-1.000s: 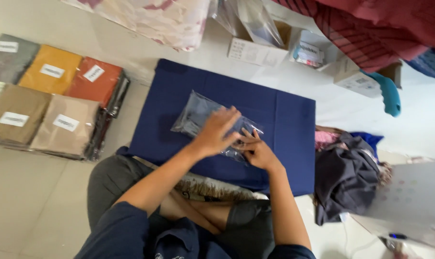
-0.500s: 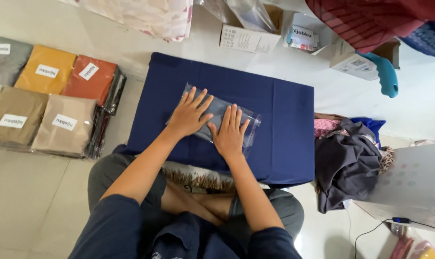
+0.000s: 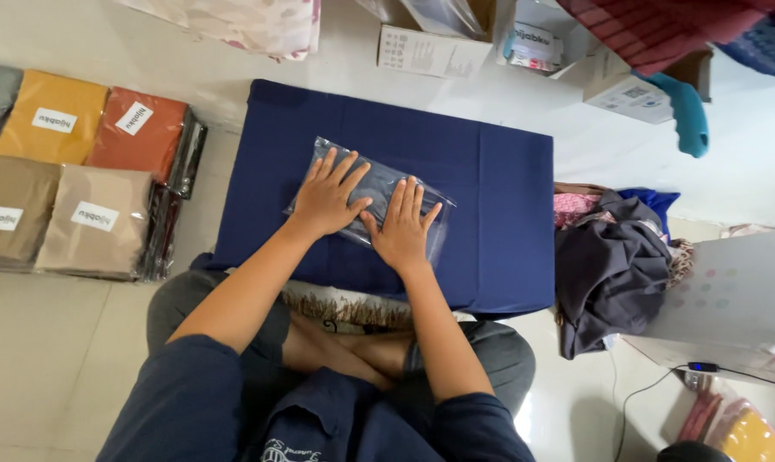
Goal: The person cleans fabric with a lint roller, folds it, and then places it into a plastic bag.
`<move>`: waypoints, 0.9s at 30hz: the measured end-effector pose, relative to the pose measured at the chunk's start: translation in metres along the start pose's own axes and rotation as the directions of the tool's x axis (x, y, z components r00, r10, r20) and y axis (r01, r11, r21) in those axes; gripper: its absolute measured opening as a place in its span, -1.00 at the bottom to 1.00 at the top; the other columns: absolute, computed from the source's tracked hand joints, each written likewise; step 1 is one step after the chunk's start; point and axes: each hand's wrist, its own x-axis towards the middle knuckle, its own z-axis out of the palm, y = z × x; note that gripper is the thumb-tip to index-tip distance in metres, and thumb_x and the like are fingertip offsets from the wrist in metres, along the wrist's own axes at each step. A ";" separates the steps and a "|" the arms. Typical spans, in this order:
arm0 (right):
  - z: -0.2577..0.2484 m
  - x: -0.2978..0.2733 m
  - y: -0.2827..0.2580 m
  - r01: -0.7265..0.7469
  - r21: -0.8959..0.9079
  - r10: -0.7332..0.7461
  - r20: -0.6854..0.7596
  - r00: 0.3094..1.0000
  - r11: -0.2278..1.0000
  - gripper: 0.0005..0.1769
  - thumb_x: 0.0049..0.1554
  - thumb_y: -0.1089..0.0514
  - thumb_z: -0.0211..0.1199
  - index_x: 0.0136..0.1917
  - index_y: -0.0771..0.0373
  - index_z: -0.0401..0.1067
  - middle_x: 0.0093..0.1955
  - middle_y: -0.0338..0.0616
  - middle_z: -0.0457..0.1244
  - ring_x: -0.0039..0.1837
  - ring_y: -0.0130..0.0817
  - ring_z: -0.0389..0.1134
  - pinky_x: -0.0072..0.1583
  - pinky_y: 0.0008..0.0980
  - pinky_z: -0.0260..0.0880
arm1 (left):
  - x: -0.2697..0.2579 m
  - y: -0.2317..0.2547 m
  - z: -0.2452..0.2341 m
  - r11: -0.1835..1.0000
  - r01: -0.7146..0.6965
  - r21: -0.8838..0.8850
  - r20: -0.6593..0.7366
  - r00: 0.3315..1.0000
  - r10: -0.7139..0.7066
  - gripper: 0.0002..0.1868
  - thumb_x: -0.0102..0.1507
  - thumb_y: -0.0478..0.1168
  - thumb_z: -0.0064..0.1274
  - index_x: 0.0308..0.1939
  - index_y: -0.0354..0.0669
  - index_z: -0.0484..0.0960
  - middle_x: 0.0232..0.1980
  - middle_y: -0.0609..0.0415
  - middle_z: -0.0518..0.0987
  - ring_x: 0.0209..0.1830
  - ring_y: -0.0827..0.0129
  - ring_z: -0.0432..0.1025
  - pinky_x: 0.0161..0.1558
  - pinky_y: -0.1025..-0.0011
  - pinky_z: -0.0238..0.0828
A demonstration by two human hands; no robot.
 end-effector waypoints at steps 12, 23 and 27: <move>-0.002 -0.085 0.135 -0.156 0.387 0.296 -0.336 0.894 0.909 -0.77 0.20 -0.17 0.29 0.07 -0.13 0.57 -0.09 -0.44 0.42 0.03 -0.26 0.42 0.09 -0.11 0.41 | 0.087 0.041 0.002 0.977 0.212 -0.015 0.202 0.958 -0.205 -0.36 0.24 0.34 0.06 0.19 0.01 0.63 0.16 -0.05 0.60 0.20 -0.07 0.48 0.09 -0.04 0.29; -0.028 -0.039 0.107 -0.047 0.926 0.264 -0.058 0.963 0.374 -0.62 0.23 -0.07 0.33 0.19 0.20 0.57 0.09 0.06 0.41 0.19 -0.15 0.39 0.22 -0.07 0.37 | 0.024 0.086 -0.154 0.658 0.087 -0.748 0.067 0.996 -0.055 -0.83 0.31 -0.13 0.14 -0.14 -0.09 0.74 -0.25 0.01 0.60 -0.19 0.24 0.45 -0.09 0.28 0.40; -0.099 0.009 0.083 0.206 0.964 0.291 -0.248 0.924 0.169 -0.83 0.21 0.12 0.36 0.07 0.17 0.57 0.02 -0.19 0.37 0.05 -0.40 0.30 0.12 -0.33 0.39 | 0.012 0.073 -0.172 0.484 -0.115 -0.867 -0.200 0.972 -0.126 -0.83 0.34 -0.07 0.23 -0.15 -0.06 0.73 -0.33 0.16 0.52 -0.25 0.47 0.37 -0.14 0.47 0.36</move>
